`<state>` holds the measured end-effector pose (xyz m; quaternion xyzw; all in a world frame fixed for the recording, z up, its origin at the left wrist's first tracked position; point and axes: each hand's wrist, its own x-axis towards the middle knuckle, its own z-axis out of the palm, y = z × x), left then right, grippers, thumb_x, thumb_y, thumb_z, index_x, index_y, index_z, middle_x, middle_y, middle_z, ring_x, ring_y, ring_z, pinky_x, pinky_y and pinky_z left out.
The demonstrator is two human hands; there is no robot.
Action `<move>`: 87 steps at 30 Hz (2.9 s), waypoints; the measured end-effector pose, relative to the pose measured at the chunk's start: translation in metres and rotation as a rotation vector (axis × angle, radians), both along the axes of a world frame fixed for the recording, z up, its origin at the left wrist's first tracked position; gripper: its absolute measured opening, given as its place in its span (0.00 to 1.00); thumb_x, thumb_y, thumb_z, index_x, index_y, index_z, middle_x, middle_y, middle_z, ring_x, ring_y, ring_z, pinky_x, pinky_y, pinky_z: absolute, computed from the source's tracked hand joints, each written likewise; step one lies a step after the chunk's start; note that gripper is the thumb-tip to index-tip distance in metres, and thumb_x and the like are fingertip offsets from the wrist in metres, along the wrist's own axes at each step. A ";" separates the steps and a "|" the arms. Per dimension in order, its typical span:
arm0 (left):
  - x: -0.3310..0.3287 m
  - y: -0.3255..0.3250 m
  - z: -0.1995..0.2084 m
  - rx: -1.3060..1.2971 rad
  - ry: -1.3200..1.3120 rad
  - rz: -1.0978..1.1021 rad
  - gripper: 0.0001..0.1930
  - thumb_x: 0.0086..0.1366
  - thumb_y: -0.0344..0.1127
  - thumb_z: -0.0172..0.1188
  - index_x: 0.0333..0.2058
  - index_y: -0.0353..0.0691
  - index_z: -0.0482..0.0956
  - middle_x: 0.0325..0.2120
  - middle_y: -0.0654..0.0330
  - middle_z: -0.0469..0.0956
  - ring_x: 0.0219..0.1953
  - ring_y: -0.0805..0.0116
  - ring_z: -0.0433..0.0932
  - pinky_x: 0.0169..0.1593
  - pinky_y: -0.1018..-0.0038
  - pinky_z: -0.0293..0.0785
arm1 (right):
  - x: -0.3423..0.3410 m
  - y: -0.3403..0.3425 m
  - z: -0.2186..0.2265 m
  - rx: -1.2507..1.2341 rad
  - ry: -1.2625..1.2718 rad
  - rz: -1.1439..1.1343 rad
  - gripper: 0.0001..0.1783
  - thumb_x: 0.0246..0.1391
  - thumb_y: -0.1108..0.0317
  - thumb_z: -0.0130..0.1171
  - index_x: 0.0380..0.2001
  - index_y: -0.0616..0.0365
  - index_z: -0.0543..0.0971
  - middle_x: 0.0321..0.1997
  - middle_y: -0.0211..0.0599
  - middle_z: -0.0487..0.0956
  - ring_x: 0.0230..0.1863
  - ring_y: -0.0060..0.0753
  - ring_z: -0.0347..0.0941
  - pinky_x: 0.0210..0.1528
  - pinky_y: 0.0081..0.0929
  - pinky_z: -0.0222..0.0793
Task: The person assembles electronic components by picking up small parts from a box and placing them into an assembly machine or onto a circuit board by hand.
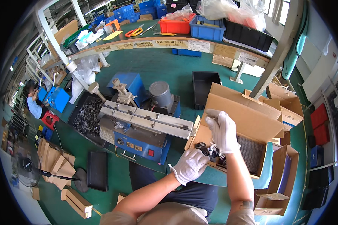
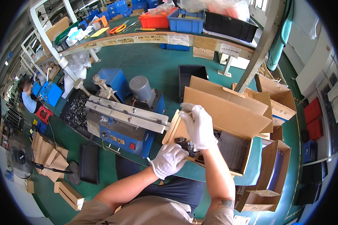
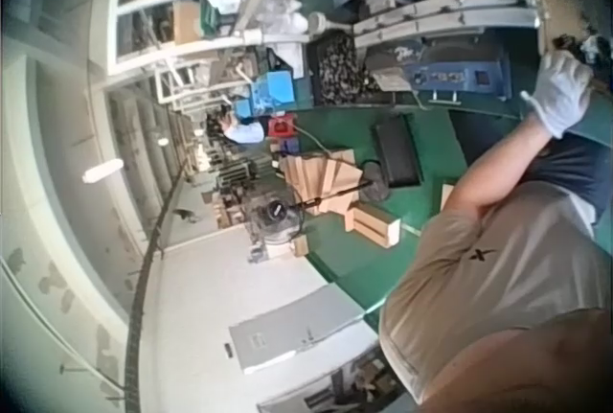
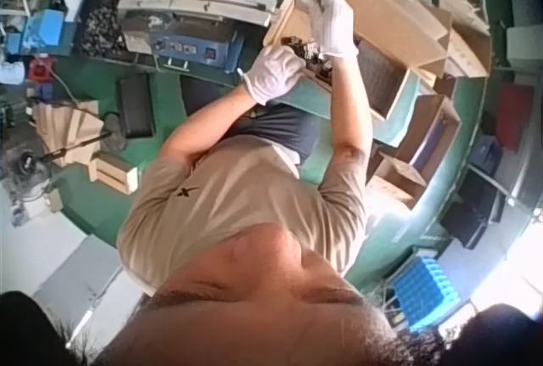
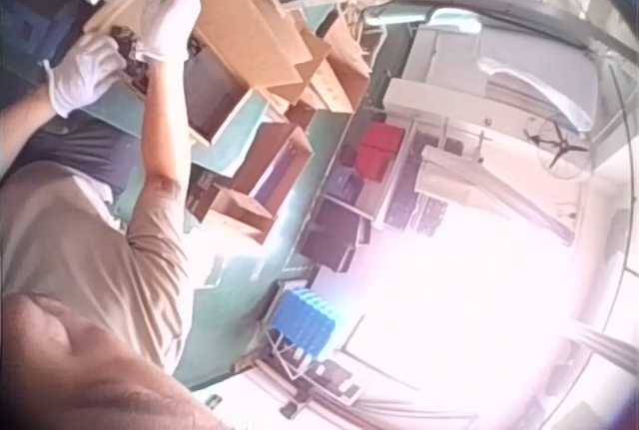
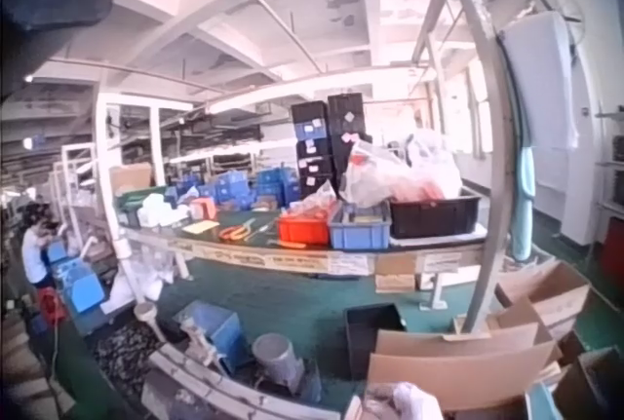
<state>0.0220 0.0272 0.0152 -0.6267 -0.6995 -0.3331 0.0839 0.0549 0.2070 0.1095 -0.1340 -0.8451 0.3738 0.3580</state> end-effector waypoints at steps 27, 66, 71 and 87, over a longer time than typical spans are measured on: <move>0.000 -0.003 -0.011 -0.037 0.047 0.018 0.19 0.59 0.39 0.72 0.49 0.48 0.81 0.42 0.61 0.79 0.50 0.57 0.78 0.57 0.56 0.72 | -0.004 0.017 -0.058 0.234 -0.710 0.058 0.14 0.58 0.62 0.68 0.40 0.62 0.84 0.39 0.58 0.86 0.46 0.62 0.83 0.50 0.51 0.79; -0.001 0.000 -0.005 0.041 0.015 0.011 0.14 0.61 0.37 0.68 0.46 0.46 0.79 0.36 0.61 0.77 0.44 0.58 0.78 0.53 0.59 0.72 | 0.001 -0.018 -0.015 0.288 0.182 0.191 0.15 0.51 0.85 0.64 0.41 0.54 0.81 0.40 0.36 0.87 0.34 0.41 0.78 0.38 0.36 0.77; -0.001 -0.002 -0.009 -0.005 0.024 0.008 0.15 0.59 0.38 0.70 0.45 0.47 0.80 0.38 0.61 0.80 0.47 0.56 0.80 0.54 0.57 0.73 | -0.001 -0.028 -0.018 0.196 0.200 0.226 0.17 0.52 0.84 0.66 0.44 0.53 0.83 0.39 0.35 0.87 0.36 0.40 0.80 0.39 0.35 0.78; -0.001 -0.001 -0.012 0.018 0.032 0.015 0.16 0.60 0.38 0.71 0.47 0.48 0.80 0.39 0.62 0.79 0.48 0.56 0.79 0.54 0.55 0.72 | 0.010 0.007 -0.051 0.474 -0.825 0.336 0.12 0.61 0.59 0.64 0.39 0.57 0.84 0.40 0.52 0.86 0.45 0.57 0.85 0.47 0.49 0.81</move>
